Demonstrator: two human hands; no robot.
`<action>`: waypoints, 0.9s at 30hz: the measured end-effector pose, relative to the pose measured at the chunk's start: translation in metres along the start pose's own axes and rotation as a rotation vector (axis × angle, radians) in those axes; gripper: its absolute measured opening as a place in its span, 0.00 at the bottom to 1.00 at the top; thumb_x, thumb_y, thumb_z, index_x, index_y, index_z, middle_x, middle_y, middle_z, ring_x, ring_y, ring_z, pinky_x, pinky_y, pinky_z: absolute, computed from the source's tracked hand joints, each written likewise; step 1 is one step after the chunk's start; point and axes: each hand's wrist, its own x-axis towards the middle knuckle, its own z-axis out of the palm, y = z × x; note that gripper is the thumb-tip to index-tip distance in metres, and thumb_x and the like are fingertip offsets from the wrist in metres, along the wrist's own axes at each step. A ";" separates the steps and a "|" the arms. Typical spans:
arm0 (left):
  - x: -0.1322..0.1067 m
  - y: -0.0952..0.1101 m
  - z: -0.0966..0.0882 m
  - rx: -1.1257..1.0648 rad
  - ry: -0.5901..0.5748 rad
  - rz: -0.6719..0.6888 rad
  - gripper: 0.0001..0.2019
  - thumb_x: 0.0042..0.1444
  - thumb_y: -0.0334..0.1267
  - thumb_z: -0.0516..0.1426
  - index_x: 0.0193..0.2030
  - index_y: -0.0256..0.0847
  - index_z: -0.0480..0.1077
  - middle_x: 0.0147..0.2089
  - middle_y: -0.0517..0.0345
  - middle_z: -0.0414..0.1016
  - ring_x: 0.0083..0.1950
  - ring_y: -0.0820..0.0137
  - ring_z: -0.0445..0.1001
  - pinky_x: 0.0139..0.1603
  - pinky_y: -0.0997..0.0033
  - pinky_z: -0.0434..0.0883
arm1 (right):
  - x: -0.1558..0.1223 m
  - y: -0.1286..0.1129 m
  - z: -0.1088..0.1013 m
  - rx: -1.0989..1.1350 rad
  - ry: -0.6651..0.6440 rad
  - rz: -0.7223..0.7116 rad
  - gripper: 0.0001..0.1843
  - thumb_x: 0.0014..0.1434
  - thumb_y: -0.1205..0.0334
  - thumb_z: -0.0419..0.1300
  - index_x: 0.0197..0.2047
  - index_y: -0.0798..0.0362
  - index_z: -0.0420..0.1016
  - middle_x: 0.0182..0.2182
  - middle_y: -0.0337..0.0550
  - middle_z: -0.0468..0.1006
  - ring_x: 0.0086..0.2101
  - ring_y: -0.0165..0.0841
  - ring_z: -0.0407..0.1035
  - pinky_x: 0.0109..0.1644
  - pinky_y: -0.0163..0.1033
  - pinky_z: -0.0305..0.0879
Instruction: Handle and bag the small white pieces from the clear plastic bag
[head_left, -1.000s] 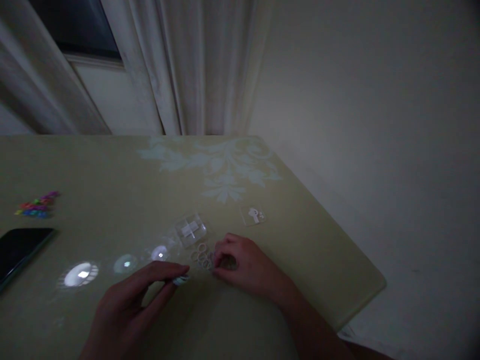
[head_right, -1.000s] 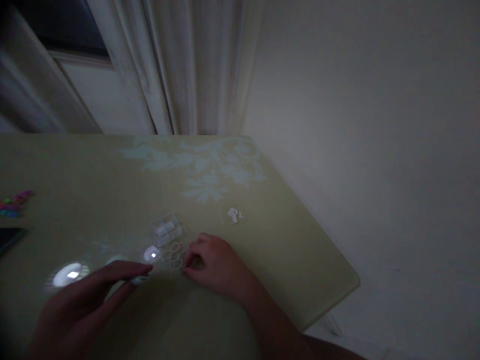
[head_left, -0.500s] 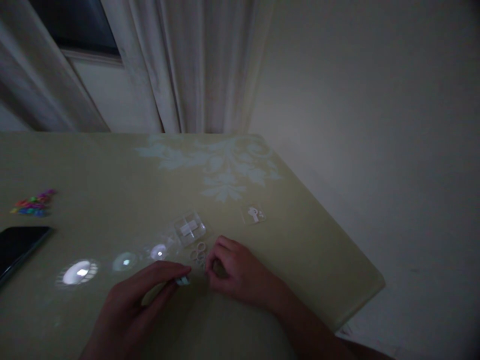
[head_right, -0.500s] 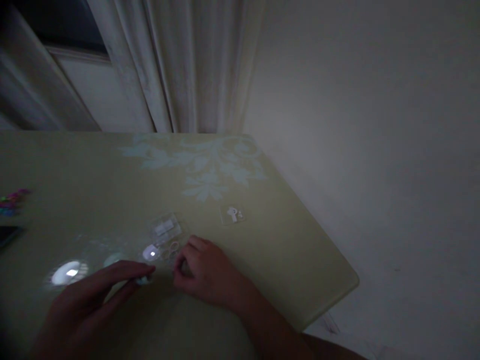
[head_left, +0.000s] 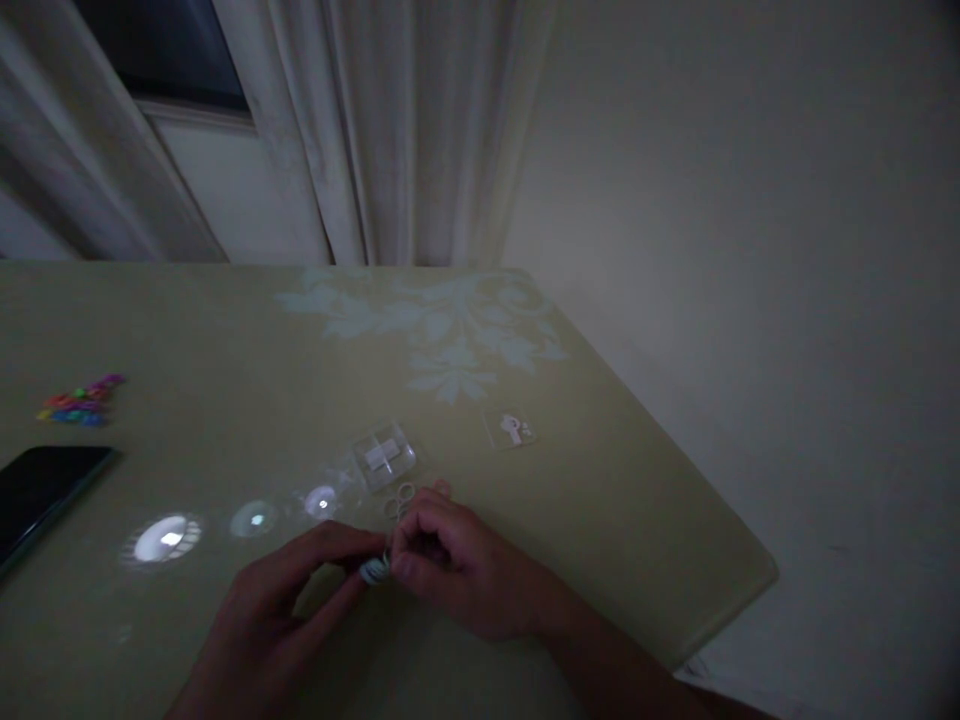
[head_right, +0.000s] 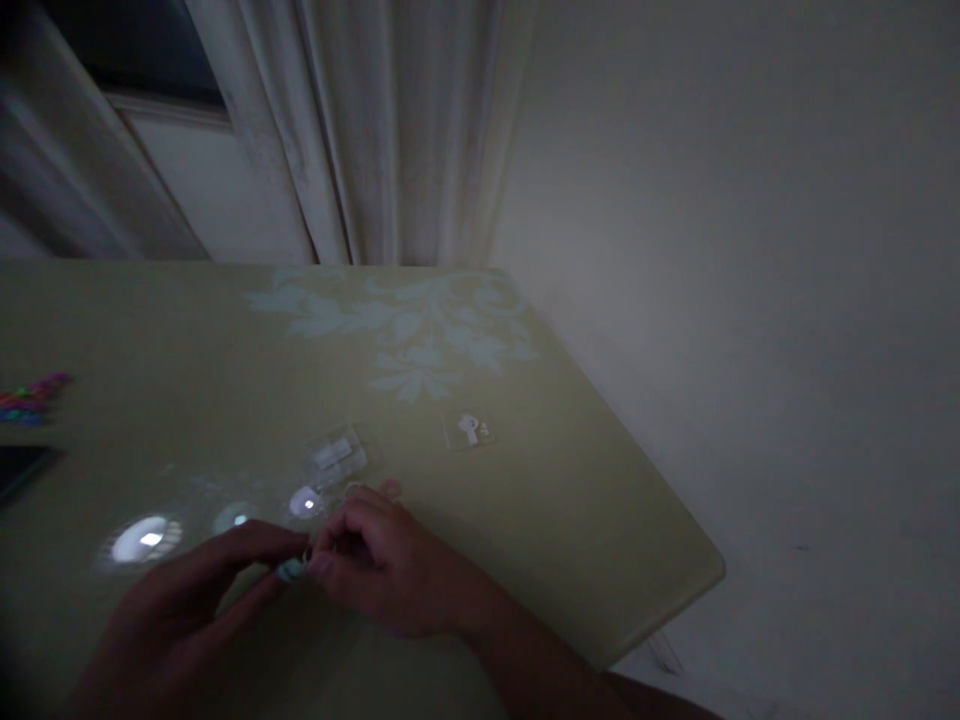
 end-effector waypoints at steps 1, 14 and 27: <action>-0.001 0.000 0.000 -0.003 0.006 -0.007 0.08 0.62 0.44 0.64 0.47 0.53 0.82 0.42 0.61 0.87 0.39 0.69 0.86 0.40 0.79 0.80 | 0.000 0.000 0.000 0.017 -0.004 0.003 0.08 0.70 0.56 0.59 0.41 0.51 0.70 0.37 0.38 0.66 0.36 0.30 0.63 0.40 0.35 0.62; -0.001 0.004 0.001 0.002 0.082 0.060 0.06 0.62 0.41 0.62 0.43 0.52 0.81 0.42 0.58 0.86 0.43 0.66 0.85 0.42 0.74 0.82 | 0.005 0.010 0.003 -0.095 0.355 0.101 0.05 0.70 0.61 0.63 0.44 0.52 0.79 0.40 0.40 0.74 0.38 0.30 0.69 0.43 0.35 0.66; -0.001 0.005 0.001 0.028 0.087 0.001 0.06 0.62 0.42 0.63 0.45 0.53 0.82 0.42 0.63 0.88 0.40 0.69 0.86 0.42 0.79 0.81 | 0.007 0.036 0.009 -0.824 0.163 0.037 0.02 0.67 0.64 0.65 0.42 0.54 0.78 0.42 0.46 0.76 0.45 0.38 0.69 0.52 0.43 0.65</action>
